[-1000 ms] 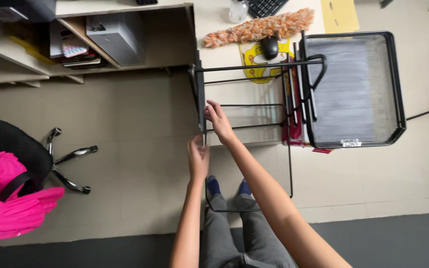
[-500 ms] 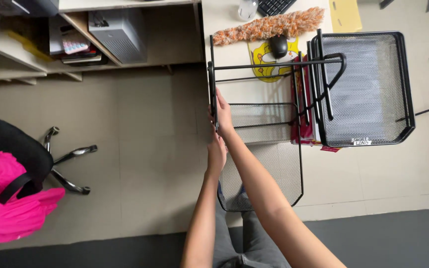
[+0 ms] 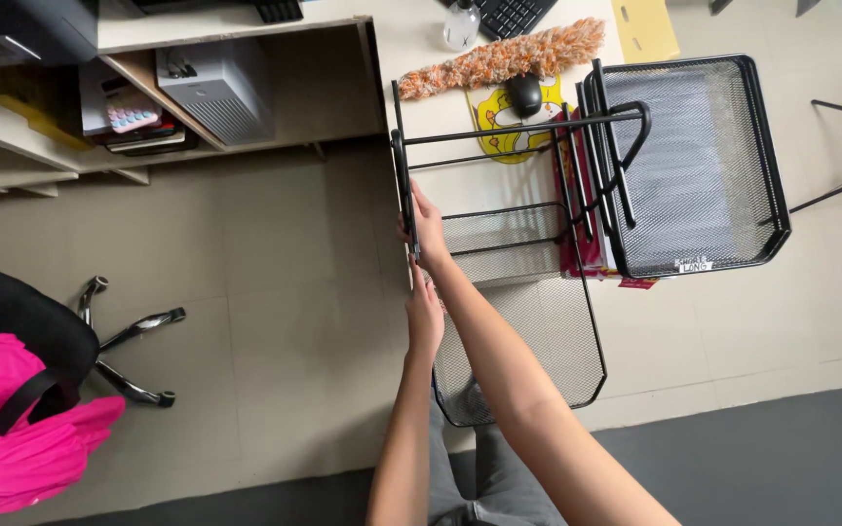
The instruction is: The person assembles a black wire mesh basket, then retrieves a basket containing a calculator and papers from under a desk. They place the calculator and papers on the desk, then add reams of photo paper and a black plastic bag into the wire basket.
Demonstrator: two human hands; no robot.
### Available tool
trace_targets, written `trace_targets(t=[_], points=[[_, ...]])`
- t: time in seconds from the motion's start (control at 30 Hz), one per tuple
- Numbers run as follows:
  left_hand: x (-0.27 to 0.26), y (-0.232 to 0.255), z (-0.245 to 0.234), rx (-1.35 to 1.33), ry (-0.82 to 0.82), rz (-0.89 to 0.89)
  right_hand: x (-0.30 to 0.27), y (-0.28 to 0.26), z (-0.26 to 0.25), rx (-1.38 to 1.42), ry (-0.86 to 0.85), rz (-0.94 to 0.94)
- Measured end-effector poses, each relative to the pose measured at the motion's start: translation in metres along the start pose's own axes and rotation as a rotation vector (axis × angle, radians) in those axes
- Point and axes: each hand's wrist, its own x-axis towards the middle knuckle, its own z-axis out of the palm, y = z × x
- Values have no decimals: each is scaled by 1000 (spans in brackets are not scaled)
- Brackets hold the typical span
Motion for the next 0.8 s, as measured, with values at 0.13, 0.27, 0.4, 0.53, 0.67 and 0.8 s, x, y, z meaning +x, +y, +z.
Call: trace_targets(t=[0.13,0.27,0.4,0.53,0.67,0.8], points=[[-6,0,0,-31,-23,-7,-4,1,-2,6,31,36],[-9,-2,1,16,-43,-133,-7,-4,3,-9,3,32],[-6,-27,11,-77,17,-45,-6,4,2,7,9,58],[-9,-11,1,-68,-40,-98,-15,-19,8,-34,-31,42],[1,-8,3,-94,-41,-104,-10,-31,7,-162,-4,97],[20,-25,8,-87,-55,-110,4,-29,-7,-197,-43,103]])
